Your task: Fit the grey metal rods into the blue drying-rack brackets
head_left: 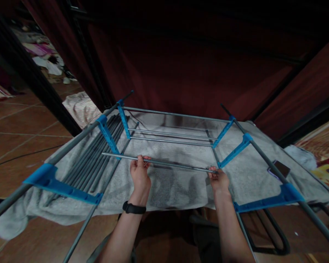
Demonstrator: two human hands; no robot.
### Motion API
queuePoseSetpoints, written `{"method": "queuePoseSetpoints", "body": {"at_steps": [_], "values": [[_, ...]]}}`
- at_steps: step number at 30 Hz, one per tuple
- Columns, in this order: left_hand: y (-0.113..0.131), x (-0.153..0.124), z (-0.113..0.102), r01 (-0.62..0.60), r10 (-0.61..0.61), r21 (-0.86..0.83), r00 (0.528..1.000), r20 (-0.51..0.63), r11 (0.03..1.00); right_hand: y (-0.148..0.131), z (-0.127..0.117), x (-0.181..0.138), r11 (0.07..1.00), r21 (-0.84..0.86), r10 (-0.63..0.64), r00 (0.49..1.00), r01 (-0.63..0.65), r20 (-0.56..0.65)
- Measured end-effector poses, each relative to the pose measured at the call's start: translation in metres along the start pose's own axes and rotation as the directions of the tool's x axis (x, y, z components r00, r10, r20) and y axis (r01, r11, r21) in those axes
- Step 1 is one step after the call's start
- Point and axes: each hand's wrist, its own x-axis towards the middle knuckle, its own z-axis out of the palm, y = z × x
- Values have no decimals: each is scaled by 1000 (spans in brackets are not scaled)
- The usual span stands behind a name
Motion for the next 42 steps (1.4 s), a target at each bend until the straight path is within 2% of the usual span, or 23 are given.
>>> {"method": "queuePoseSetpoints", "body": {"at_steps": [6,14,19,23,26,28,32,35,37,39,42], "values": [[7,-4,9,-158,146,46,968,203,986,2,-3,1,999,14,-32,999,32,5],[13,-33,37,-273,201,72,840,505,959,18,6,-11,996,-76,44,997,-39,70],[20,-51,50,-327,219,69,759,613,942,39,22,-28,955,-278,160,966,-100,203],[48,-52,53,-436,322,26,703,634,900,47,27,-37,909,-416,122,934,32,337],[81,-53,50,-575,452,6,649,612,818,46,27,-41,900,-429,127,894,78,429],[100,-55,47,-678,490,72,597,635,731,44,28,-44,904,-421,148,870,74,470],[116,-59,40,-835,526,190,485,699,517,39,30,-50,896,-436,167,849,81,502],[109,-55,38,-886,446,229,409,796,403,35,31,-52,905,-417,156,845,85,511],[98,-46,37,-900,362,250,380,851,358,33,31,-54,913,-398,145,845,86,515],[86,-33,34,-908,271,298,378,885,295,31,31,-54,918,-389,142,850,79,508],[67,-11,23,-915,112,379,395,912,140,29,32,-55,923,-381,151,859,55,490]]}}
